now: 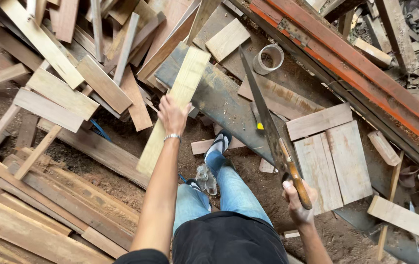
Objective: The person saws a piece of wood with a hand saw, holding the wood steady with one hand while reciprocating the tool to cut through the material.
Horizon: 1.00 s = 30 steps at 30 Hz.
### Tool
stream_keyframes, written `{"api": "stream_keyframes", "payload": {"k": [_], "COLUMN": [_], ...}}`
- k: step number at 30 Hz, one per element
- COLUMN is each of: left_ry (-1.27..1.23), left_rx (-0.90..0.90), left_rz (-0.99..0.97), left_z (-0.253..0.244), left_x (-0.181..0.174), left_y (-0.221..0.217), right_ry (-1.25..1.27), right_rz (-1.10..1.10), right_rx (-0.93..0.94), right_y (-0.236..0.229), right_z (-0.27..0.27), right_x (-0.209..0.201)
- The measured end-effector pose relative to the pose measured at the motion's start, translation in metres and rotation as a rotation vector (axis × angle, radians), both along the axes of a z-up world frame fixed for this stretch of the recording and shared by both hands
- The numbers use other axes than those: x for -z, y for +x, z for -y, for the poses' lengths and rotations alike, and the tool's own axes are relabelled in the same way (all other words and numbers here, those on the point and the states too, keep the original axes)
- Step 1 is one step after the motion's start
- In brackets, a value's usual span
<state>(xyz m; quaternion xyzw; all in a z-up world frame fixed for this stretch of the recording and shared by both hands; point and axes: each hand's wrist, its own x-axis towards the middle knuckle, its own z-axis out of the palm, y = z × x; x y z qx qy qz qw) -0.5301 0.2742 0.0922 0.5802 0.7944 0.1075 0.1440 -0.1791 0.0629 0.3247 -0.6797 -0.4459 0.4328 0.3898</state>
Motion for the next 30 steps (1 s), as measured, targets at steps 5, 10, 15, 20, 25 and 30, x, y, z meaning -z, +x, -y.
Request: {"api": "stream_keyframes", "payload": {"k": [5,10,15,20,25,30], "left_ry": [-0.115,-0.036,0.049,-0.009,0.029,0.013], "left_rx": [0.099,-0.007,0.013,0.083,0.119,0.124], "left_rz": [-0.056,-0.122,-0.12,-0.068,-0.052,-0.068], "left_z": [-0.077,-0.122,-0.139,-0.139,-0.143,-0.151], "left_x": [0.001,0.011,0.024,0.035,0.049,0.062], "left_y": [0.019,0.014,0.005,-0.004,-0.01,-0.006], "right_ry": [-0.032,-0.092,-0.065,-0.116,-0.019,-0.038], "right_rz": [0.052,0.056,0.13,-0.059,0.088,0.205], "right_rx": [0.014,0.121,0.184,0.335,0.265,0.275], "right_y": [0.017,0.004,-0.029,-0.071,-0.091,-0.104], "right_z": [-0.033,-0.038,-0.027,-0.009,0.0,0.026], "right_x": [0.017,0.021,0.007,0.008,0.017,0.013]}}
